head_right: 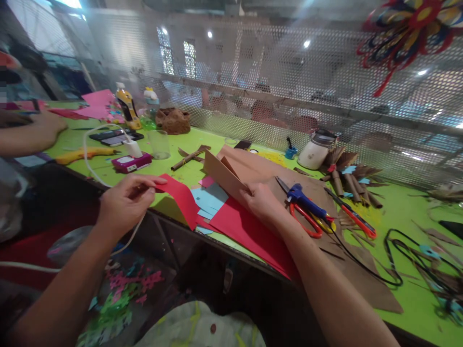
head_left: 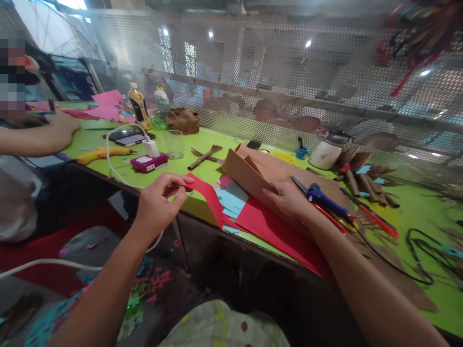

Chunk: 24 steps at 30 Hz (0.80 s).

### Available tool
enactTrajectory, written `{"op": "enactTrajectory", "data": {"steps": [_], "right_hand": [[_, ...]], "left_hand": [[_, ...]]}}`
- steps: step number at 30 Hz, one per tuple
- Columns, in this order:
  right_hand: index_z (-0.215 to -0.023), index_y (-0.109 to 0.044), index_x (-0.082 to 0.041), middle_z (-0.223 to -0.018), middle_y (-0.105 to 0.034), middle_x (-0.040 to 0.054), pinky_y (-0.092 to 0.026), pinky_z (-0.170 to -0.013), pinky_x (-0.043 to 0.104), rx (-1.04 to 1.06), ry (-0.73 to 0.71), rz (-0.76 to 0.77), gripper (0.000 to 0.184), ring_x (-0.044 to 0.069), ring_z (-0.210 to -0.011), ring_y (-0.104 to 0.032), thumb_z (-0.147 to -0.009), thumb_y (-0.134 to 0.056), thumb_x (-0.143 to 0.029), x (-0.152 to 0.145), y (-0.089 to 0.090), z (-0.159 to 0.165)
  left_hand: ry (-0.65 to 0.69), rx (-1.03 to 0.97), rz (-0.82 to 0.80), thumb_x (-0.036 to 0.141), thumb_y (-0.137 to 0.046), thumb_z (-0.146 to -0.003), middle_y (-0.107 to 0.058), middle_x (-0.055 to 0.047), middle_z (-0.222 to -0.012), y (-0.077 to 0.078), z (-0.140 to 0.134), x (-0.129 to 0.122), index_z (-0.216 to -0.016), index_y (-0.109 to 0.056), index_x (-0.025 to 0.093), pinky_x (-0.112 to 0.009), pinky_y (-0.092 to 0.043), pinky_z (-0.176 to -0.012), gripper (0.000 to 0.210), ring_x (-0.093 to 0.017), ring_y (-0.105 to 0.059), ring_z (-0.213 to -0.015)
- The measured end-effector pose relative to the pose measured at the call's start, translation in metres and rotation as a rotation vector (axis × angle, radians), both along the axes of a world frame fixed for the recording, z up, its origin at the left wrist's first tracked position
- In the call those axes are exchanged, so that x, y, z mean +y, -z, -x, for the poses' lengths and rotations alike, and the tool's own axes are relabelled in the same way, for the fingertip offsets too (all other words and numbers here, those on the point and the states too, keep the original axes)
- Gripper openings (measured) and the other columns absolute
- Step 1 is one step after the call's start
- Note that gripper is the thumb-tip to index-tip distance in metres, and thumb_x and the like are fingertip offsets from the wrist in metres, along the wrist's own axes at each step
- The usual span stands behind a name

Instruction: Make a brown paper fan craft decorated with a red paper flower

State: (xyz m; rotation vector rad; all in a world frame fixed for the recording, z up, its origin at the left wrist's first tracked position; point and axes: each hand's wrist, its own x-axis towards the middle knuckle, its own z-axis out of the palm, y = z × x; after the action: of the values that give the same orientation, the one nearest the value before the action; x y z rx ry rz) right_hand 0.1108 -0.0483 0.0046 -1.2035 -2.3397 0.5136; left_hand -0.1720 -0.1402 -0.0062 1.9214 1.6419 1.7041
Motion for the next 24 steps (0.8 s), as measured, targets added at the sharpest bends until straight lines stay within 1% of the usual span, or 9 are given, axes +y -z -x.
{"op": "enactTrajectory", "data": {"steps": [3,10,12,14,16,18,20,22,24], "right_hand": [[-0.098,-0.067,-0.018,-0.086,-0.071,0.0038,-0.045,-0.070,0.028,-0.021,0.022,-0.006,0.028,0.021,-0.078,-0.062,-0.082,-0.045,-0.025,-0.001,0.001,0.001],[-0.095,-0.066,-0.018,-0.084,-0.070,0.0051,-0.043,-0.064,0.026,-0.060,0.049,-0.016,0.027,0.019,-0.073,-0.061,-0.085,-0.043,-0.029,-0.003,0.004,0.002],[-0.095,-0.065,-0.018,-0.084,-0.069,0.0062,-0.042,-0.065,0.026,-0.104,0.046,-0.043,0.026,0.019,-0.075,-0.061,-0.085,-0.043,-0.028,-0.007,0.007,0.007],[-0.098,-0.064,-0.019,-0.091,-0.068,0.0086,-0.042,-0.071,0.028,-0.162,0.020,-0.092,0.025,0.021,-0.083,-0.060,-0.084,-0.045,-0.028,-0.017,0.011,0.014],[-0.102,-0.063,-0.020,-0.102,-0.065,0.0116,-0.040,-0.080,0.033,-0.214,-0.027,-0.149,0.027,0.025,-0.095,-0.055,-0.083,-0.049,-0.032,-0.031,0.014,0.022],[-0.104,-0.062,-0.021,-0.110,-0.061,0.0132,-0.038,-0.084,0.038,-0.245,-0.052,-0.181,0.034,0.029,-0.104,-0.050,-0.080,-0.052,-0.043,-0.044,0.017,0.029],[-0.105,-0.062,-0.022,-0.110,-0.060,0.0123,-0.039,-0.084,0.040,-0.245,-0.073,-0.179,0.041,0.030,-0.104,-0.050,-0.078,-0.051,-0.051,-0.052,0.018,0.030],[-0.104,-0.062,-0.023,-0.105,-0.062,0.0093,-0.042,-0.079,0.037,-0.206,-0.132,-0.151,0.040,0.026,-0.098,-0.053,-0.077,-0.052,-0.052,-0.052,0.015,0.025],[-0.099,-0.063,-0.023,-0.096,-0.065,0.0061,-0.045,-0.074,0.032,-0.102,-0.160,-0.121,0.033,0.021,-0.088,-0.057,-0.076,-0.056,-0.047,-0.043,0.009,0.014]], "left_hand": [[-0.022,-0.098,-0.119,0.011,-0.054,-0.071,-0.066,-0.005,-0.089,-0.010,0.003,-0.006,-0.075,-0.054,0.017,-0.031,-0.049,-0.081,0.008,-0.018,-0.062,-0.090],[-0.012,-0.226,-0.200,0.007,-0.055,-0.068,-0.067,-0.001,-0.085,-0.022,-0.007,-0.008,-0.078,-0.061,0.019,-0.034,-0.049,-0.080,0.016,-0.017,-0.063,-0.085],[0.052,-0.348,-0.228,0.007,-0.052,-0.068,-0.067,0.001,-0.085,-0.028,-0.015,-0.011,-0.081,-0.063,0.021,-0.035,-0.048,-0.083,0.022,-0.018,-0.062,-0.084],[0.173,-0.491,-0.279,0.007,-0.047,-0.070,-0.066,0.001,-0.082,-0.039,-0.025,-0.013,-0.084,-0.063,0.020,-0.038,-0.048,-0.082,0.025,-0.018,-0.062,-0.083],[0.305,-0.563,-0.291,0.011,-0.044,-0.074,-0.065,0.000,-0.080,-0.052,-0.037,-0.010,-0.086,-0.062,0.020,-0.038,-0.048,-0.080,0.023,-0.018,-0.063,-0.082],[0.398,-0.617,-0.276,0.017,-0.042,-0.079,-0.064,-0.001,-0.077,-0.064,-0.052,0.001,-0.082,-0.061,0.019,-0.034,-0.048,-0.077,0.019,-0.016,-0.063,-0.078],[0.433,-0.618,-0.225,0.020,-0.046,-0.080,-0.061,0.000,-0.071,-0.072,-0.070,0.022,-0.083,-0.058,0.017,-0.028,-0.048,-0.070,0.013,-0.013,-0.062,-0.072],[0.460,-0.605,-0.156,0.017,-0.056,-0.073,-0.059,0.001,-0.071,-0.073,-0.088,0.051,-0.086,-0.057,0.017,-0.023,-0.046,-0.064,0.013,-0.010,-0.059,-0.068],[0.562,-0.585,-0.078,0.010,-0.061,-0.067,-0.057,0.002,-0.072,-0.067,-0.106,0.082,-0.090,-0.056,0.016,-0.021,-0.044,-0.064,0.025,-0.008,-0.056,-0.066]]}}
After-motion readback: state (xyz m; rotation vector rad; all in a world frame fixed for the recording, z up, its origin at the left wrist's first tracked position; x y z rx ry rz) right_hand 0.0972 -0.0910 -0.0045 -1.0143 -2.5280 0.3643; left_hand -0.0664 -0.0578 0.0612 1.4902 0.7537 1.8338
